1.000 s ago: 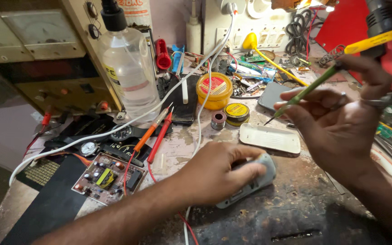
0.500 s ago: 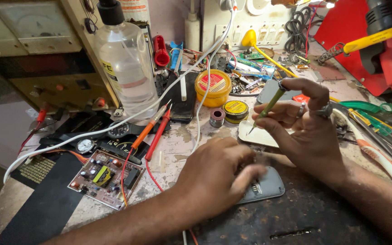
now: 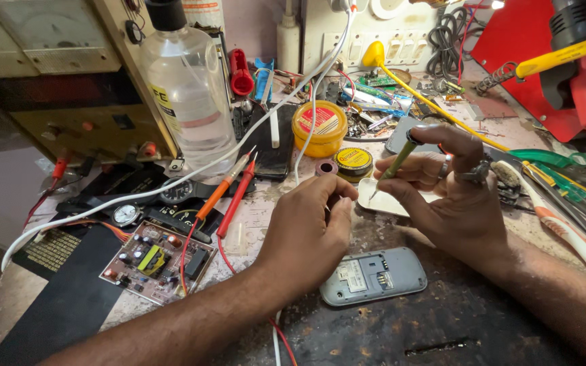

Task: The person operates a feature phone, then removes the back cover and battery. They use a small screwdriver to unscrew and remove screws from the phone's back casing, then reassemble the phone by replacing the battery and back cover.

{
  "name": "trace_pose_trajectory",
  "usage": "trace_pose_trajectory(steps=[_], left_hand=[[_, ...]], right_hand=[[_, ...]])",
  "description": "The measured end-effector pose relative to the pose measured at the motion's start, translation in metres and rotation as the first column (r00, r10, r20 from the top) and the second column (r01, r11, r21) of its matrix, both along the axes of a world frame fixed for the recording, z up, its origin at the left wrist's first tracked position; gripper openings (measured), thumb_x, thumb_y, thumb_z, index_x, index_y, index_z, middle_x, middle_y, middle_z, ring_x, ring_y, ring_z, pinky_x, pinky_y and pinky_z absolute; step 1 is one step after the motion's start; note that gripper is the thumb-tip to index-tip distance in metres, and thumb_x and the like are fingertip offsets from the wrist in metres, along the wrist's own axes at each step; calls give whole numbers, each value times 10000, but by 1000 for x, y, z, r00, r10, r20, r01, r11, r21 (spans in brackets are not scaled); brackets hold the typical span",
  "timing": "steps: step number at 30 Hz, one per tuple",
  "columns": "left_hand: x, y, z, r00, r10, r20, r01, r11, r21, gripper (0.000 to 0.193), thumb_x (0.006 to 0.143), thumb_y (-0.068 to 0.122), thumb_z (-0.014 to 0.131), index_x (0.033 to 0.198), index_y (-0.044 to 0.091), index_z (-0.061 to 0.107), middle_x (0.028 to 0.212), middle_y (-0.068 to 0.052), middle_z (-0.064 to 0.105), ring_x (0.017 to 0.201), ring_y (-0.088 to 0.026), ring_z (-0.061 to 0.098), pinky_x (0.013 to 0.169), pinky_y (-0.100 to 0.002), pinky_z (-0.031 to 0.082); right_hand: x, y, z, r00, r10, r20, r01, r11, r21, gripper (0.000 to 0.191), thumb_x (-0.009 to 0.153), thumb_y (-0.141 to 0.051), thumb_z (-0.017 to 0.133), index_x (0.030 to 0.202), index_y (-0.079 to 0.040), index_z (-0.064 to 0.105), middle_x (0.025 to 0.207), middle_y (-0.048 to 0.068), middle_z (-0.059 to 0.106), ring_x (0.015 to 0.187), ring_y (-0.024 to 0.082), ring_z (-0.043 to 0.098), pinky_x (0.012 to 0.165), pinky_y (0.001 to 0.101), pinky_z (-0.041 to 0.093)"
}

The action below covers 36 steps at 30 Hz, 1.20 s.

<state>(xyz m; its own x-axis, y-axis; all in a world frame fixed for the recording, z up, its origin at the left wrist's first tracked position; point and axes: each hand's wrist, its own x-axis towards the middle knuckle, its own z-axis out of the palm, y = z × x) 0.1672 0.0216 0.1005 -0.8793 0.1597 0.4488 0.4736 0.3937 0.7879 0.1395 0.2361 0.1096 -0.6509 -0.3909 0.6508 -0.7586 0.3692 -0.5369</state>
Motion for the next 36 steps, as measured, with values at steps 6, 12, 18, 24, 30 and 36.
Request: trace_pose_trajectory(steps=[6, 12, 18, 24, 30, 36], left_hand=[[-1, 0, -3, 1000, -10, -18, 10, 1000, 18, 171, 918, 114, 621, 1046, 19, 684, 940, -148, 720, 835, -266, 721, 754, -408, 550], [-2, -1, -3, 1000, -19, -16, 18, 999, -46, 314, 847, 140, 716, 1147, 54, 695, 922, -107, 697, 745, -223, 690, 659, -364, 552], [-4, 0, -2, 999, -46, 24, 48, 994, -97, 401, 782, 280, 837, 1116, 84, 733, 924, -84, 692, 698, -168, 683, 639, -338, 568], [-6, 0, -5, 994, -66, 84, 73, 993, -89, 272, 764, 297, 850, 923, 87, 781, 904, -63, 728, 687, -152, 693, 628, -326, 573], [-7, 1, -6, 994, -101, 45, 101, 995, -3, 171, 811, 240, 819, 878, 86, 790, 859, -56, 757, 725, -124, 711, 641, -302, 582], [-5, 1, -4, 992, -74, 98, 77, 997, -26, 170, 798, 244, 827, 858, 89, 792, 839, -48, 745, 677, -131, 681, 607, -304, 553]], right_hand=[[0, 0, 2, 1000, -12, -4, 12, 1000, 14, 657, 961, 48, 688, 1380, -157, 225, 1139, 204, 728, 1079, 277, 779, 910, 374, 685], [7, -3, 7, 999, 26, 40, -21, 994, -105, 659, 974, 84, 664, 1406, -148, 224, 1174, 224, 696, 1129, 292, 761, 969, 401, 647], [19, -5, 13, 998, 26, 60, -17, 991, -132, 716, 948, 102, 672, 1437, -133, 205, 1114, 213, 726, 1144, 284, 750, 1019, 413, 641], [25, -5, 17, 999, 9, 51, -4, 994, -109, 715, 946, 126, 657, 1427, -116, 186, 1100, 210, 726, 1149, 280, 755, 987, 420, 623], [26, -5, 18, 999, 20, 48, -15, 993, -117, 729, 938, 138, 663, 1425, -119, 185, 1125, 213, 713, 1150, 286, 754, 979, 420, 627], [27, -5, 18, 999, 25, 37, -20, 993, -120, 741, 932, 141, 664, 1437, -122, 189, 1127, 207, 702, 1146, 288, 756, 976, 418, 631]])
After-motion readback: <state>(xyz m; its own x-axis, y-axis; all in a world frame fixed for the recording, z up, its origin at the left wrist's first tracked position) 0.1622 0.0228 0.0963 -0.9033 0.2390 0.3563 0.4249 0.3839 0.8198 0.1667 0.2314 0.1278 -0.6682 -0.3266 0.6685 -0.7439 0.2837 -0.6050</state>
